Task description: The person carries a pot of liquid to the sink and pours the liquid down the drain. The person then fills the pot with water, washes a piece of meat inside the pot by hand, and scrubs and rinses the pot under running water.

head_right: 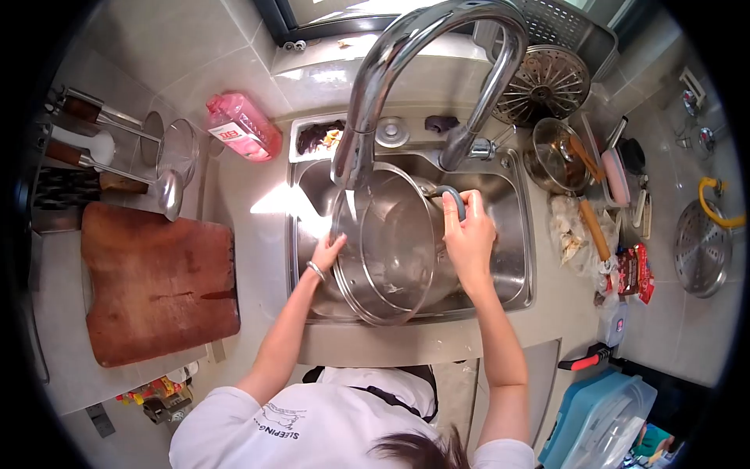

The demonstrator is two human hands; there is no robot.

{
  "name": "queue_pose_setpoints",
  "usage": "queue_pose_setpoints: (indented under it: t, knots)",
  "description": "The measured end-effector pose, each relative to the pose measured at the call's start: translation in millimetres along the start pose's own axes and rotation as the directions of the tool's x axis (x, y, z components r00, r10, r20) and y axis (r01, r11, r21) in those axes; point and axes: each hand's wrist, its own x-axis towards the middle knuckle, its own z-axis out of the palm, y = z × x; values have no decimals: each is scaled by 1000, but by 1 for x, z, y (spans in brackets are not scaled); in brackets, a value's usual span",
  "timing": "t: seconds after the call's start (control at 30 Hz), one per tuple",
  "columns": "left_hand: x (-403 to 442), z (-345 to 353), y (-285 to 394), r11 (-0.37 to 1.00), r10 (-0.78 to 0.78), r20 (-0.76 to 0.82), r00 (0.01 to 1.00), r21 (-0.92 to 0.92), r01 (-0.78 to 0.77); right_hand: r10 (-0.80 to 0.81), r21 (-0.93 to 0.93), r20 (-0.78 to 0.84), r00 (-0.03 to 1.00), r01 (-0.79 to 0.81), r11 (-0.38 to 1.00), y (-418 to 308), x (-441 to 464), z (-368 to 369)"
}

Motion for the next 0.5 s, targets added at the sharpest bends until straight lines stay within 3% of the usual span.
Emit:
queue_pose_setpoints:
  t: [0.07,0.1,0.17,0.27,0.3,0.4,0.43,0.47,0.5]
  knots:
    - [26,-10,3,992,-87,0,996,87,87,18,108,-26,999,-15,994,-7,2,4]
    - [35,-4,5,1000,-5,12,1000,23,5,-20,25,-44,999,21,999,0,6,2]
    - [46,13,6,983,154,22,988,-107,-151,1,57,-70,998,3,998,3,9,-7]
    - [35,11,17,987,22,97,995,159,-37,44,189,-74,996,-29,981,24,18,-19]
    - [29,8,42,926,-174,82,981,353,135,64,191,-65,996,-50,980,35,21,-18]
    - [21,-15,40,927,26,125,992,367,-71,131,125,-49,990,-124,984,70,28,-9]
    - [26,-27,33,958,21,198,980,278,-77,158,90,-44,987,-153,984,84,30,-4]
    - [31,-40,18,956,0,190,982,287,-56,167,86,-48,985,-162,983,104,33,3]
    - [17,-38,53,936,-104,188,977,351,32,176,80,-52,983,-172,982,125,37,11]
